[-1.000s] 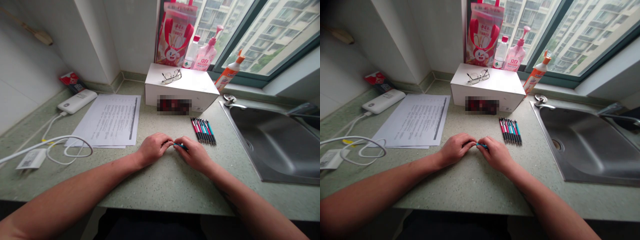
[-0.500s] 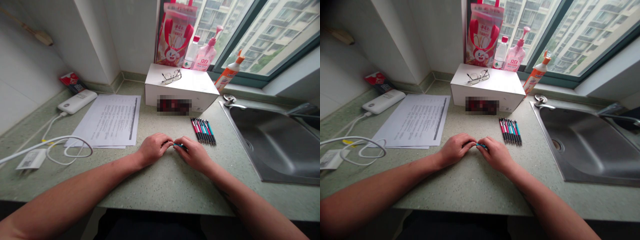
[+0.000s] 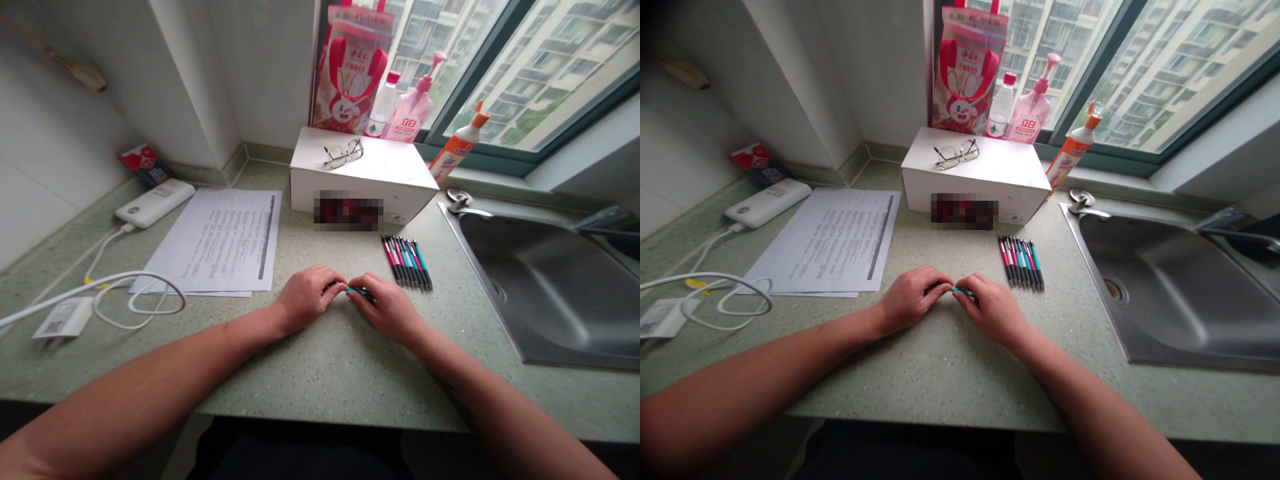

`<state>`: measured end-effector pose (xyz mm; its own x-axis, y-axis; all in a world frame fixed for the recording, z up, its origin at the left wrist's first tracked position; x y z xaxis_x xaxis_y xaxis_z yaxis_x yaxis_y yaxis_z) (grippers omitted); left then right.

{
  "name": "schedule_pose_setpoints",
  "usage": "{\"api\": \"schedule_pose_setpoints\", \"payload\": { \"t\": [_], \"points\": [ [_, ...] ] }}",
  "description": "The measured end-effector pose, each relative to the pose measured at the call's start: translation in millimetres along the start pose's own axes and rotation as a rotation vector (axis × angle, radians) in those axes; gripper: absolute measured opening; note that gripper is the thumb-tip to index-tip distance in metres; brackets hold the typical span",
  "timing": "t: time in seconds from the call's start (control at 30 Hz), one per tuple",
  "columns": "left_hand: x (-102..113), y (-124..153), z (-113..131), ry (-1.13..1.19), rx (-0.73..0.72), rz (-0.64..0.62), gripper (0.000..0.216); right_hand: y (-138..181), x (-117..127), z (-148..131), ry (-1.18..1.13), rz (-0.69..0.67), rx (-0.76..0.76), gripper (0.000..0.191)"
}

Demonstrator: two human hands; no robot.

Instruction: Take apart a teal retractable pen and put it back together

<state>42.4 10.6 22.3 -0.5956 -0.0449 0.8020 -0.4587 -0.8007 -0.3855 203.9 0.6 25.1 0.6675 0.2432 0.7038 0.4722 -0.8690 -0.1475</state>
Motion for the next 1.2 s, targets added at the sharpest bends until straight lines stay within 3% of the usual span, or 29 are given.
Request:
{"api": "schedule_pose_setpoints", "payload": {
  "t": [1.2],
  "points": [
    [-1.4,0.3,-0.8,0.003,-0.002,0.001,0.015,0.6,-1.0,2.3,0.004,0.005,0.010,0.018]
  ]
}}
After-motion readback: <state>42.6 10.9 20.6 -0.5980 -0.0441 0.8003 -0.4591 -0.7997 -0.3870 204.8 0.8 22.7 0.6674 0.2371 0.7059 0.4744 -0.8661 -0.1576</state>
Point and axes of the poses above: each hand's wrist, its own y-axis away from the middle knuckle, its own x-axis out of the back of the hand, z = x × y, the point moved 5 cm from there along -y, towards the middle knuckle, and after that the axes turned 14 degrees about -y, right-handed, at the moved point
